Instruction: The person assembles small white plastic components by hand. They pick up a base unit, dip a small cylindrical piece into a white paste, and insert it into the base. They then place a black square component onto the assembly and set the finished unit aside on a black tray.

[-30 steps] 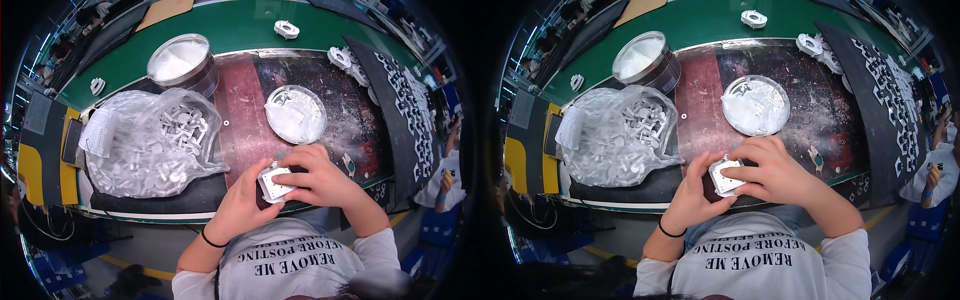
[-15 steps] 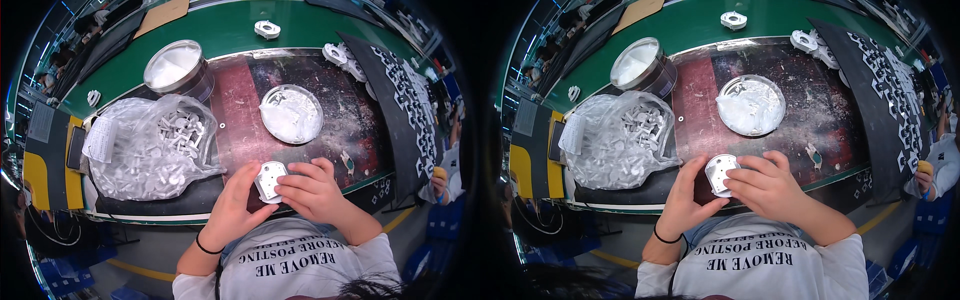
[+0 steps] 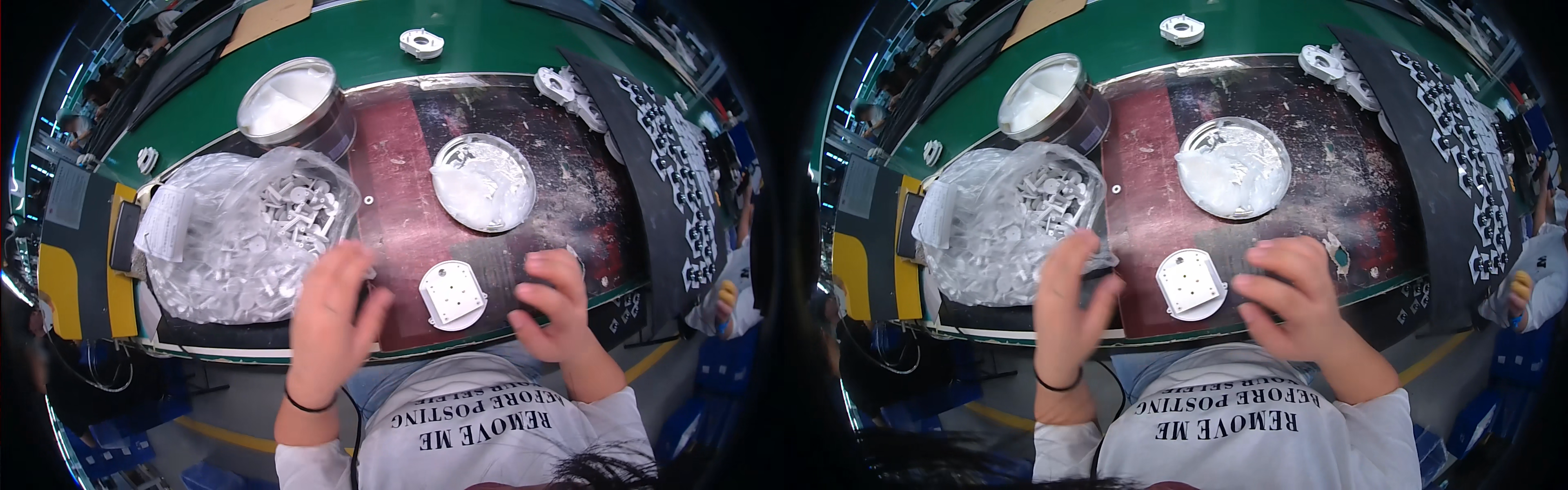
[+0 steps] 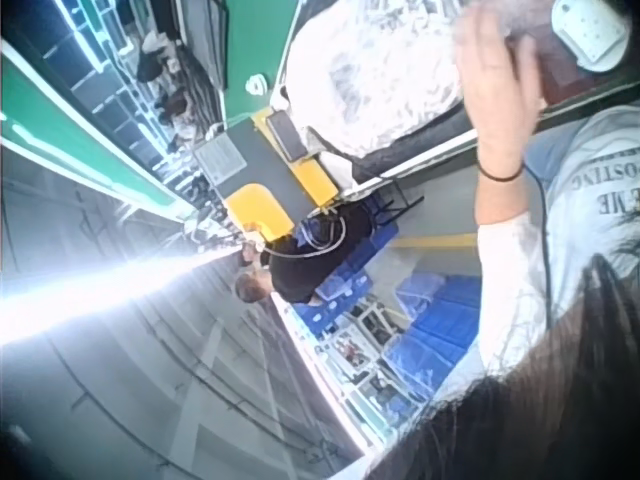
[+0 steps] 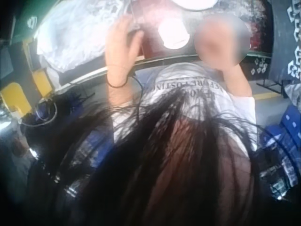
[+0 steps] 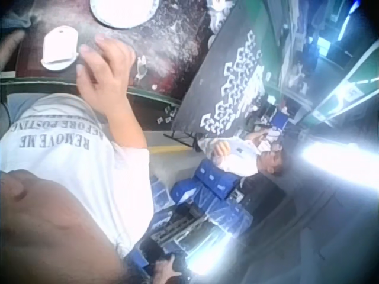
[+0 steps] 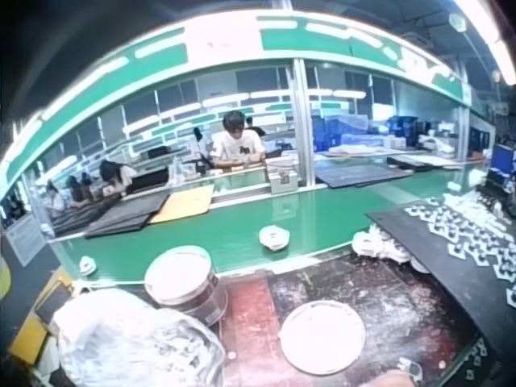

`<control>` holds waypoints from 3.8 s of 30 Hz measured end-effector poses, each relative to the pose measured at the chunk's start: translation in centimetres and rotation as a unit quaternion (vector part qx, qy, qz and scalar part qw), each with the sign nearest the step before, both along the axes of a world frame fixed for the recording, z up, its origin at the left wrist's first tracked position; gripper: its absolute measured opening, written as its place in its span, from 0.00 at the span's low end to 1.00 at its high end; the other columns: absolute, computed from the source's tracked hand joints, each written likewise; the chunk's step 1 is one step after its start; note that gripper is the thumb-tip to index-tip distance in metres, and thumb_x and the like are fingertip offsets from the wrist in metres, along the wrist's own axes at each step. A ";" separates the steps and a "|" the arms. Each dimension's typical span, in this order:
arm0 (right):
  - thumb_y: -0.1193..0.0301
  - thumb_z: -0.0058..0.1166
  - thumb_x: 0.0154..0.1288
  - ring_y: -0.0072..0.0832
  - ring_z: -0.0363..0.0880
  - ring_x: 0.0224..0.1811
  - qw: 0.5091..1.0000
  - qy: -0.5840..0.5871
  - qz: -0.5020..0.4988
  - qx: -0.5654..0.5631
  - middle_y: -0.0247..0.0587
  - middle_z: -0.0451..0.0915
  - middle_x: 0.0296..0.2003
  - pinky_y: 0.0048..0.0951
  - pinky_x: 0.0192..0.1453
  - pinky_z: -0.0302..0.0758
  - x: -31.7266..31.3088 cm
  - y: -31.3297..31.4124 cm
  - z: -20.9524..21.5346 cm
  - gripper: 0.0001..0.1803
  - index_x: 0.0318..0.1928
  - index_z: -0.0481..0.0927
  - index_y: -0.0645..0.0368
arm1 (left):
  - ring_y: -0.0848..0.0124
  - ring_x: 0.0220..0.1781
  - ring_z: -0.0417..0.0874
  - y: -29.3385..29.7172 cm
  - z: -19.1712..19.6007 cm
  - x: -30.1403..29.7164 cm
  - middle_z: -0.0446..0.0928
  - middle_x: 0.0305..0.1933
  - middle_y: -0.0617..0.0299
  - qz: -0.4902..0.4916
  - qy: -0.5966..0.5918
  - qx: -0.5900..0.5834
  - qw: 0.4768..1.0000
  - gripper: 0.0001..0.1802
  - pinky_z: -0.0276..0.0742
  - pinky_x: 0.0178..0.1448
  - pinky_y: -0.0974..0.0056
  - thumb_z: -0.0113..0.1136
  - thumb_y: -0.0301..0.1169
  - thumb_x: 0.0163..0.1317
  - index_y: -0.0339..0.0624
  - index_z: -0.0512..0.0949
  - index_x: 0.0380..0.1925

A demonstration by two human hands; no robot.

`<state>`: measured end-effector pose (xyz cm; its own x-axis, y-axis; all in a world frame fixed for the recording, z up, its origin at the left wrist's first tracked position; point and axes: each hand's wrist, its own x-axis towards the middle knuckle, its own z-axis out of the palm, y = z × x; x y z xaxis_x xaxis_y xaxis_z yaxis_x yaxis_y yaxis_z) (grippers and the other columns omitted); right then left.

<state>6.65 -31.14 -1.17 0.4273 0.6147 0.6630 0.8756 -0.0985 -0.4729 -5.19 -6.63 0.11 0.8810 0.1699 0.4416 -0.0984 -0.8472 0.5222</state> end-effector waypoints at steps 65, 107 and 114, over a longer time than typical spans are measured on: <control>0.76 0.61 0.53 0.34 0.77 0.35 0.976 0.165 -0.140 0.000 0.40 0.80 0.31 0.32 0.39 0.73 7.9 -0.2 2.0 0.08 0.35 0.80 0.60 | 0.49 0.45 0.77 2.4 3.2 27.0 0.72 0.41 0.46 -0.057 0.031 0.267 0.961 0.11 0.76 0.49 0.54 0.51 0.18 0.51 0.35 0.76 0.36; 0.72 0.55 0.62 0.29 0.75 0.36 0.966 0.177 -0.162 -0.101 0.36 0.79 0.33 0.30 0.43 0.71 9.3 -0.6 -0.2 0.06 0.37 0.81 0.61 | 0.55 0.44 0.78 0.4 2.5 2.9 0.77 0.43 0.53 -0.110 0.032 0.090 0.989 0.15 0.73 0.48 0.56 0.63 0.24 0.50 0.37 0.78 0.40; 0.69 0.56 0.64 0.13 0.68 0.27 0.794 0.607 -0.025 0.025 0.28 0.77 0.28 0.16 0.32 0.67 5.7 -0.6 1.6 0.11 0.40 0.80 0.65 | 0.53 0.46 0.78 -1.2 1.0 0.6 0.77 0.45 0.51 -0.087 0.012 -0.030 0.996 0.19 0.74 0.50 0.56 0.64 0.27 0.51 0.36 0.76 0.44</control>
